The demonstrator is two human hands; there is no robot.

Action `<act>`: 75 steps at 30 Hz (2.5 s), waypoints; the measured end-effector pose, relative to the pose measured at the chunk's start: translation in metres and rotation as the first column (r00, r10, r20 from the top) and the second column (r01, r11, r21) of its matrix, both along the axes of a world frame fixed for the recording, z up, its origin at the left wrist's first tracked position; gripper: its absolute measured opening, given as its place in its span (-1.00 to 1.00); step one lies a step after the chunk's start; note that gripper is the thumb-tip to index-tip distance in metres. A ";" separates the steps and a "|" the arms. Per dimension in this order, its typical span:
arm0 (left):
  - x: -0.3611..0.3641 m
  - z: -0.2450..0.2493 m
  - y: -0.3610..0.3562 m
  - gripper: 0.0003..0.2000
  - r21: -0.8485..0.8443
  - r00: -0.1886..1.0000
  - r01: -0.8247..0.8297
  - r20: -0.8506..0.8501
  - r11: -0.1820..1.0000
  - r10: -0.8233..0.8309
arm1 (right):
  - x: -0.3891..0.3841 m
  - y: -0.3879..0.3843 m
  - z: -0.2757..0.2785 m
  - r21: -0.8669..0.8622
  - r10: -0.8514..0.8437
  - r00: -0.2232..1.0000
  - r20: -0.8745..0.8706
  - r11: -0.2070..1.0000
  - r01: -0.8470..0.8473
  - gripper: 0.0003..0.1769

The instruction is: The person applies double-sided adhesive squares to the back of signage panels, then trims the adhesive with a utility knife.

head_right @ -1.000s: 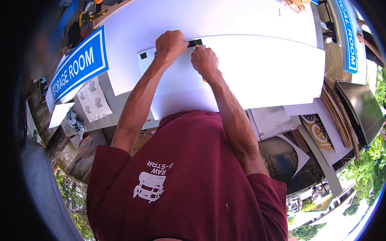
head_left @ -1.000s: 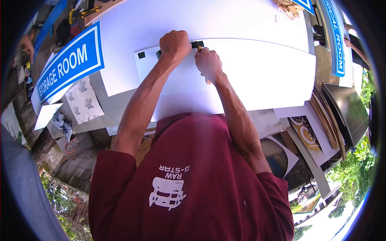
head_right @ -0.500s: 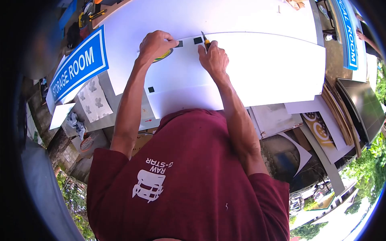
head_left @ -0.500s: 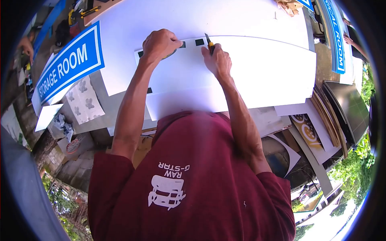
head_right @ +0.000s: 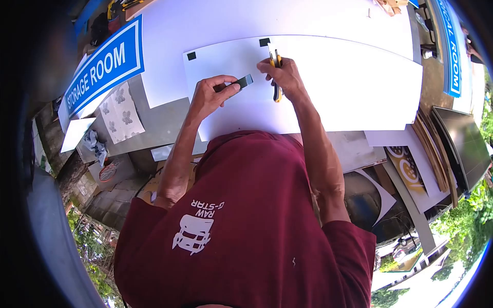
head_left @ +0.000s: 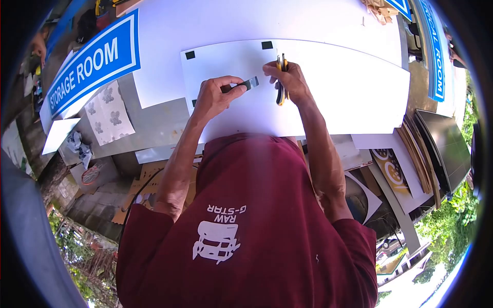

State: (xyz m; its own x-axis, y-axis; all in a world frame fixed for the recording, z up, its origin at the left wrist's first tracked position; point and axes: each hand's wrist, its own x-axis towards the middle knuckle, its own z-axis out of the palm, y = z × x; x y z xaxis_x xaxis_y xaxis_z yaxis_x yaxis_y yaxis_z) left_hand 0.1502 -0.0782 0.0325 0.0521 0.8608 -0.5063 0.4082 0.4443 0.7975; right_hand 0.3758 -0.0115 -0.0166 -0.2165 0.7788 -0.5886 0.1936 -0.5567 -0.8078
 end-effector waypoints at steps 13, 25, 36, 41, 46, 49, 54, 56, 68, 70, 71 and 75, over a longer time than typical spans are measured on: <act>0.031 -0.001 -0.009 -0.62 -0.173 0.974 0.220 -0.019 0.960 -0.227 | 0.031 -0.083 0.022 -0.035 -0.154 0.988 0.014 0.987 0.154 -0.82; 0.068 -0.007 0.028 -0.86 -0.225 0.672 0.453 -0.549 0.863 -0.497 | 0.016 -0.080 -0.019 0.148 -0.115 0.903 0.415 0.987 0.057 -0.76; 0.073 -0.021 0.020 -0.84 -0.230 0.612 0.459 -0.618 0.858 -0.493 | 0.011 -0.085 -0.026 0.246 -0.075 0.870 0.487 0.968 -0.055 -0.72; 0.078 -0.019 0.019 -0.86 -0.172 0.586 0.479 -0.667 0.861 -0.459 | 0.007 -0.085 -0.020 0.254 -0.088 0.863 0.497 0.966 -0.047 -0.74; 0.083 -0.018 0.020 -0.85 -0.171 0.566 0.485 -0.686 0.858 -0.457 | 0.003 -0.082 -0.026 0.214 -0.031 0.770 0.637 0.967 -0.139 -0.64; 0.083 -0.021 0.020 -0.85 -0.173 0.568 0.489 -0.681 0.855 -0.463 | 0.006 -0.075 -0.026 0.144 0.025 0.695 0.719 0.972 -0.183 -0.58; 0.082 -0.021 0.021 -0.84 -0.199 0.563 0.484 -0.674 0.852 -0.478 | 0.006 -0.073 -0.022 0.105 0.038 0.679 0.733 0.980 -0.168 -0.54; 0.080 -0.022 0.020 -0.85 -0.204 0.572 0.481 -0.664 0.853 -0.482 | 0.003 -0.075 -0.016 0.081 0.038 0.679 0.733 0.987 -0.142 -0.52; 0.082 -0.011 0.019 -0.81 -0.199 0.579 0.496 -0.649 0.845 -0.493 | -0.002 -0.088 -0.017 0.160 -0.012 0.644 0.765 0.972 -0.172 -0.51; 0.083 -0.013 0.018 -0.80 -0.200 0.574 0.501 -0.651 0.842 -0.496 | 0.003 -0.093 -0.017 0.164 0.014 0.650 0.760 0.963 -0.213 -0.49; 0.083 -0.013 0.017 -0.80 -0.193 0.573 0.505 -0.654 0.842 -0.494 | 0.007 -0.097 -0.016 0.157 0.032 0.654 0.756 0.961 -0.229 -0.47; 0.081 -0.015 0.015 -0.80 -0.157 0.576 0.519 -0.663 0.841 -0.479 | 0.022 -0.114 -0.024 0.236 -0.024 0.795 0.606 0.960 -0.151 -0.45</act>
